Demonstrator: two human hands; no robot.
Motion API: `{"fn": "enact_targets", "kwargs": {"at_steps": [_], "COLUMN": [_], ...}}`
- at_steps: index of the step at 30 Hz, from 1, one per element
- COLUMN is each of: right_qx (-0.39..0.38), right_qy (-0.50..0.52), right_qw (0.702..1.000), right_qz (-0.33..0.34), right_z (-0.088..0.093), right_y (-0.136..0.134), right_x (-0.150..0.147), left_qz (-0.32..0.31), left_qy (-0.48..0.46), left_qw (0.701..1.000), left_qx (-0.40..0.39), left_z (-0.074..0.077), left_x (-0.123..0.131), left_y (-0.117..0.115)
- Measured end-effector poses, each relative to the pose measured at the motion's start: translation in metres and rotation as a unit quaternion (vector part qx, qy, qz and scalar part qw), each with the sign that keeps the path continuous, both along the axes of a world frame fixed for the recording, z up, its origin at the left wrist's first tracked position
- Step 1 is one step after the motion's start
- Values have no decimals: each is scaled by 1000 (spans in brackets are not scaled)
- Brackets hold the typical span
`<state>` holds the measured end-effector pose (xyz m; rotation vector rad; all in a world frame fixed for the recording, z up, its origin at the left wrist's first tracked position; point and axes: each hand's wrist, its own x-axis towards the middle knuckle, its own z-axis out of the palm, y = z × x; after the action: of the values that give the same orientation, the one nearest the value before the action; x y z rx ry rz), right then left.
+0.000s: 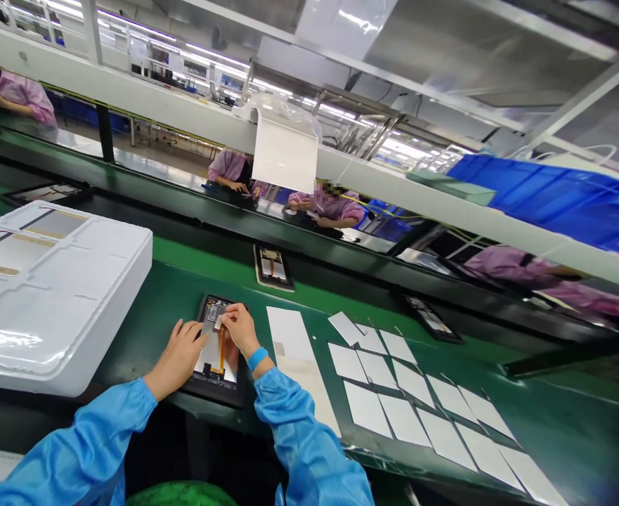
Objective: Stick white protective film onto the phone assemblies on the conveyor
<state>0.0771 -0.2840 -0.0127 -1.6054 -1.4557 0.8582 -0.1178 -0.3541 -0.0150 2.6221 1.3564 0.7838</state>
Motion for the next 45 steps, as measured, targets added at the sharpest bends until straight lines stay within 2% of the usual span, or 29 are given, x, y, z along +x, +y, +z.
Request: {"fn": "enact_targets", "kwargs": {"at_steps": [10,25,35,40,43,45], "right_qx": [-2,0,13,88,107,120], "right_qy": [-79,-146,-177,-264,-235,-196], "right_qw": [997,989,984,960,966,973], "right_qz": [5,-6,-7,15,6,6], "right_z": [-7,5,13,33,58,75], "right_y": [6,0,-9,-20,-39,-64], "right_x": [-1,-6,-13,-13,-6,1], "left_qz": [-8,1,35,51,62,70], "left_qy": [6,33,51,68,74,81], "left_qw": [1000,999,998,996,995,994], "left_qx": [-3,10,10,29,30,30], "left_z": [-2,-7,9,13,12,12], "left_x": [4,19,29,35,37,39], "left_y": [15,25,23,19,17,16]}}
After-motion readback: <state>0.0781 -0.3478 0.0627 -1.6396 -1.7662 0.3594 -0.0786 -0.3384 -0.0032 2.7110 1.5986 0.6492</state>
